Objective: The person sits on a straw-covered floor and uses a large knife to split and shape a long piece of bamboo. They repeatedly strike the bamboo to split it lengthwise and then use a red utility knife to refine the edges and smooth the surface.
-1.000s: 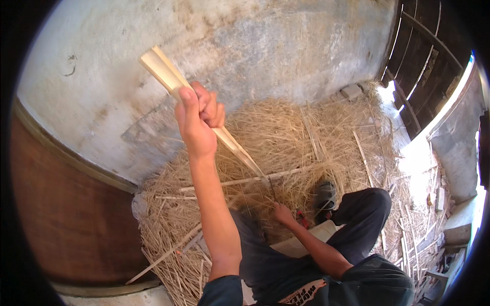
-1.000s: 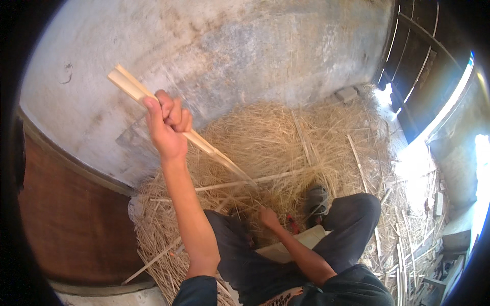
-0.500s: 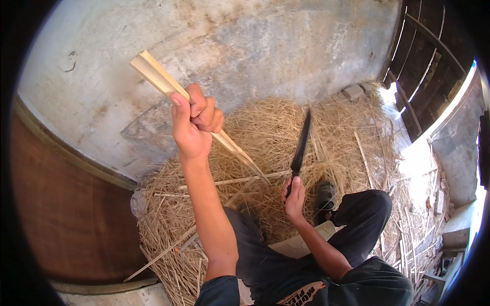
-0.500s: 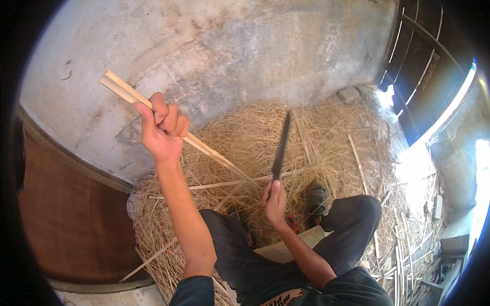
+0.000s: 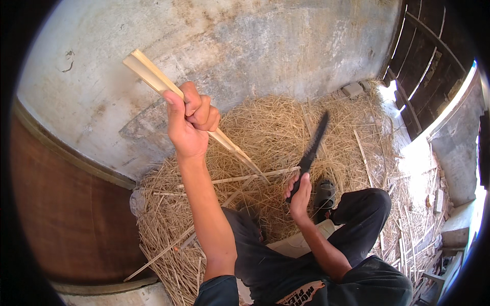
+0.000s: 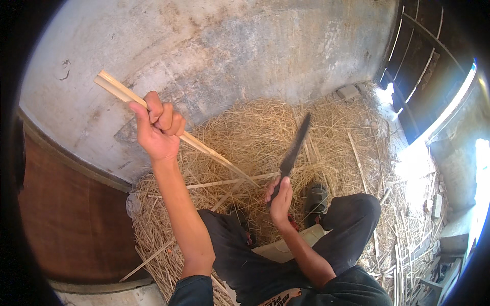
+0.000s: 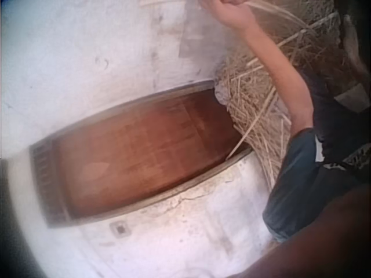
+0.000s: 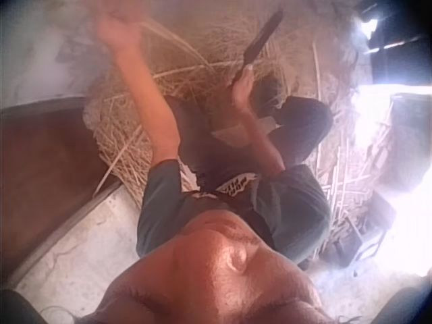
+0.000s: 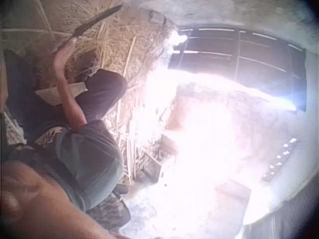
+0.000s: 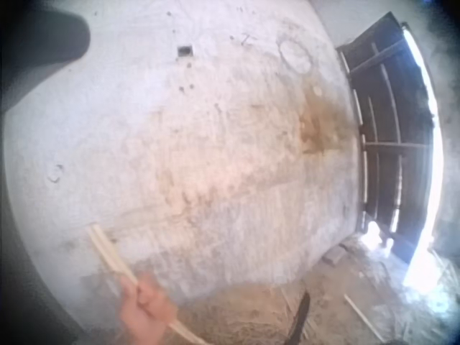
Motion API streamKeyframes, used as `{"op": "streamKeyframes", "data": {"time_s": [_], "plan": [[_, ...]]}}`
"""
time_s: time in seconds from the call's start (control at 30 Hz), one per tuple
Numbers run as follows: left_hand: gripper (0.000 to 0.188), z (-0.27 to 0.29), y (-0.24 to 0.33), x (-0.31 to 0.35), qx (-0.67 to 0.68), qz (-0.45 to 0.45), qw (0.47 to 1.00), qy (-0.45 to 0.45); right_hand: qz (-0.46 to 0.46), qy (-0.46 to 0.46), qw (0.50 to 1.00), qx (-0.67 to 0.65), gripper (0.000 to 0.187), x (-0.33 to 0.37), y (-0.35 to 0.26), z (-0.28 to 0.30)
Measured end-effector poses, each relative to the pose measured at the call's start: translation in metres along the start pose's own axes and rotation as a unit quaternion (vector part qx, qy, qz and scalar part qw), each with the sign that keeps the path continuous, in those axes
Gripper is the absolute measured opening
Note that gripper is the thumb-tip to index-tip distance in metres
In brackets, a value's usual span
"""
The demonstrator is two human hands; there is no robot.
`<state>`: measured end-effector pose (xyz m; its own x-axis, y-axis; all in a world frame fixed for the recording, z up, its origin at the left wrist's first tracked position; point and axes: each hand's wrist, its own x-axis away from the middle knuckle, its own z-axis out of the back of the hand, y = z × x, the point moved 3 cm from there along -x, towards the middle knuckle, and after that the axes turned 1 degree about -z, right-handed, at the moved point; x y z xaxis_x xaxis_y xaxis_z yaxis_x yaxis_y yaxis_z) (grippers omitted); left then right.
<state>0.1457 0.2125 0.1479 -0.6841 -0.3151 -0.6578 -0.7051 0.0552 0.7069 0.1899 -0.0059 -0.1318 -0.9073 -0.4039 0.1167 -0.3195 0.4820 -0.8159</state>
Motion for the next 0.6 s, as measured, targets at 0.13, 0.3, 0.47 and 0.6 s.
{"op": "streamKeyframes", "data": {"time_s": [0.13,0.3,0.47,0.6], "plan": [[0.052,-0.009,-0.004,-0.006,0.016,0.0,1.0,-0.022,0.049,0.05,0.897,0.437,0.042,0.009,0.115,0.06],[0.052,0.013,0.009,0.006,0.017,-0.01,1.0,-0.01,-0.338,-0.107,0.915,0.191,0.042,0.027,0.114,0.063],[0.052,0.022,0.012,0.006,-0.02,-0.019,0.997,0.067,-0.196,-0.064,0.972,0.108,0.047,0.006,0.039,0.026],[0.051,0.018,0.014,0.006,-0.03,-0.021,0.996,0.077,0.004,0.002,0.985,0.173,0.047,0.006,0.025,0.012]]}}
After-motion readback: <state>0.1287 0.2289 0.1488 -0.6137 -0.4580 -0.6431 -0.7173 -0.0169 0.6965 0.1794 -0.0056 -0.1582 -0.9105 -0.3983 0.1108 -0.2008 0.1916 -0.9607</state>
